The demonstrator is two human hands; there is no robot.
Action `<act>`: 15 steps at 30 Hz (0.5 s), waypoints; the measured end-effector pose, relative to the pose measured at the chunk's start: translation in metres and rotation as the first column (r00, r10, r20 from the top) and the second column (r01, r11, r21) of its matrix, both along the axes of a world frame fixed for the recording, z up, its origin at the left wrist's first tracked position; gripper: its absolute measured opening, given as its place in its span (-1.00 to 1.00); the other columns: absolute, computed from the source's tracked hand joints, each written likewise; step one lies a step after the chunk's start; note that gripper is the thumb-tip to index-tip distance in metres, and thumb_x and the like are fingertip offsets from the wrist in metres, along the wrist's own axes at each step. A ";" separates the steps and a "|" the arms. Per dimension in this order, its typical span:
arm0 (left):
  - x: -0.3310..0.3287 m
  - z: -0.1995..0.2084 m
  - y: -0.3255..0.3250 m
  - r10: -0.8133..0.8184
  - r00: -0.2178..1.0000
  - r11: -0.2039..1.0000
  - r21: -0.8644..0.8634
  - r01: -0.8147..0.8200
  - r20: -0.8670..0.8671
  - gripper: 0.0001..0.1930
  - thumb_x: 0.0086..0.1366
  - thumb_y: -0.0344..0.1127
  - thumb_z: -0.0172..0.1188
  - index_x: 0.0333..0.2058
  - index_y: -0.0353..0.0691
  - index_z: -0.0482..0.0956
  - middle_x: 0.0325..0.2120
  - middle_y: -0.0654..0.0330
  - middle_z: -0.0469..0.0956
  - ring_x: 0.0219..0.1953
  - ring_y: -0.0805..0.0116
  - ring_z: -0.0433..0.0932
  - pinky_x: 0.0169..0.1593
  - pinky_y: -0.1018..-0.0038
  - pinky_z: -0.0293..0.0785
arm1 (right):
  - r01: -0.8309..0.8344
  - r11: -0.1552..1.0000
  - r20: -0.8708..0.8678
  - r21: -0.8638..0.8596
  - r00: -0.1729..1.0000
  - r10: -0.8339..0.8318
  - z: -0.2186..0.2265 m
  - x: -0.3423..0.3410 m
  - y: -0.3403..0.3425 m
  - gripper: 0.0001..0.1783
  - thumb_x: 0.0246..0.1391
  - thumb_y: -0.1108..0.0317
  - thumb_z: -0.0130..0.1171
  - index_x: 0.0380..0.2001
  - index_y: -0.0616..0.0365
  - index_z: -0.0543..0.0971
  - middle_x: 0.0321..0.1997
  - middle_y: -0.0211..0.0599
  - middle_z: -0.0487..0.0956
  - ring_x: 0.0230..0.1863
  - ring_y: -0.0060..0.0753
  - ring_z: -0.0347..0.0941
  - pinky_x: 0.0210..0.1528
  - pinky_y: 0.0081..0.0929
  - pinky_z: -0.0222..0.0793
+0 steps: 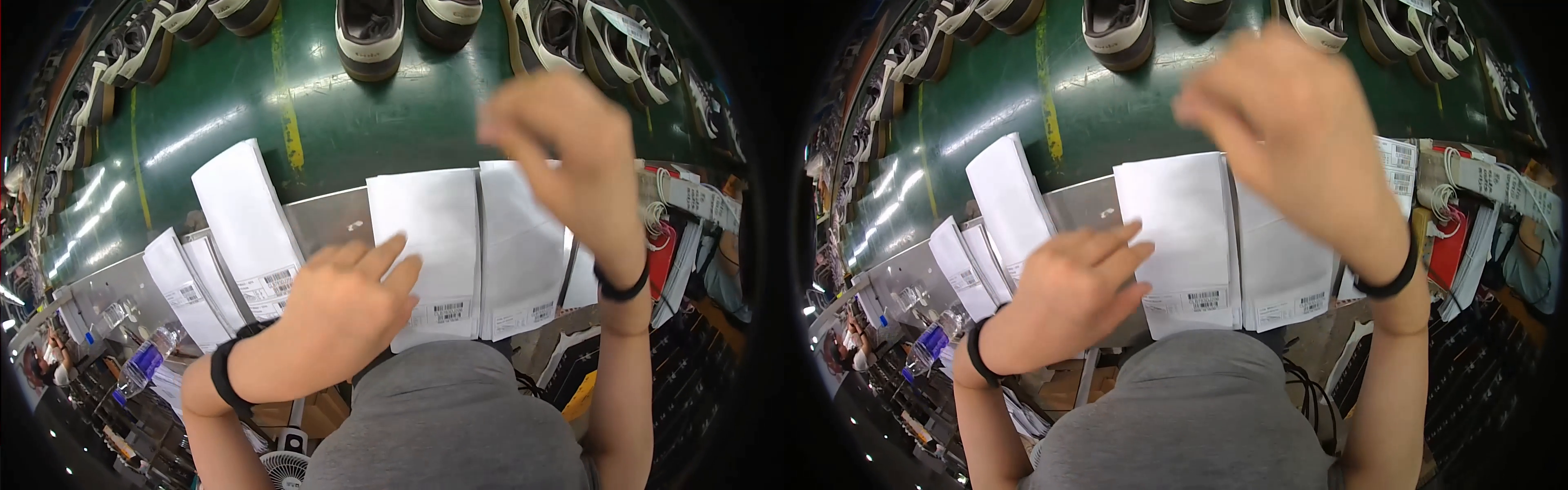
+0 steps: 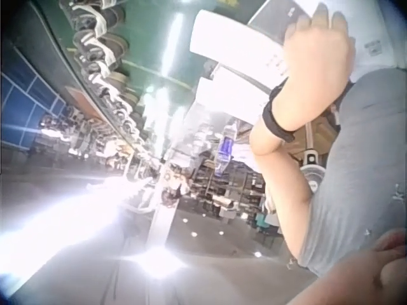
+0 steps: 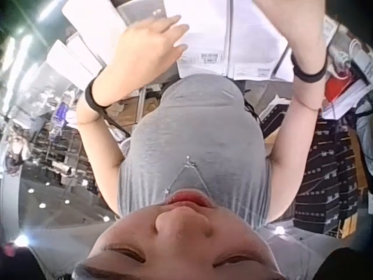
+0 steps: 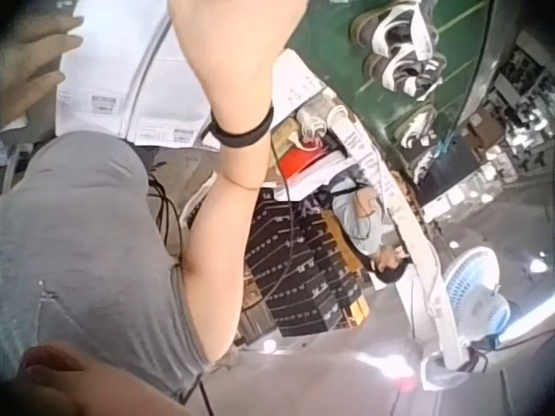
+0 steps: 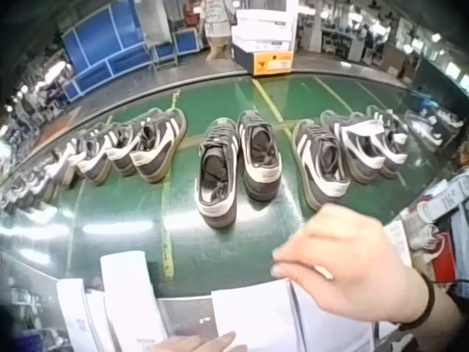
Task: Sort shoes on a conveyor belt and attach labels/tags.
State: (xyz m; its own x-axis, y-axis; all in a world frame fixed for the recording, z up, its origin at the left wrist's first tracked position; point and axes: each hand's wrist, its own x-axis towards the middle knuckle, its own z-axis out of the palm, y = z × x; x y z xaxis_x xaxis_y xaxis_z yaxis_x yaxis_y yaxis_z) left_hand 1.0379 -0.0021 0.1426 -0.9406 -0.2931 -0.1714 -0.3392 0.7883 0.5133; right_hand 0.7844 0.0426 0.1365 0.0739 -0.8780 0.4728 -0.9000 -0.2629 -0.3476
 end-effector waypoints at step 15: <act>0.012 -0.094 0.103 -0.047 0.993 0.977 -0.210 0.022 -0.112 -0.29 -0.03 -0.02 0.41 0.13 -0.13 0.51 0.33 0.13 0.23 0.40 -0.15 0.08 0.22 -0.16 0.22 | 0.165 0.927 0.091 0.338 0.974 -0.207 -0.083 0.101 0.185 -0.53 -0.25 0.34 0.41 -0.18 0.25 0.62 -0.31 -0.32 0.49 -0.21 -0.27 0.40 -0.27 -0.36 0.39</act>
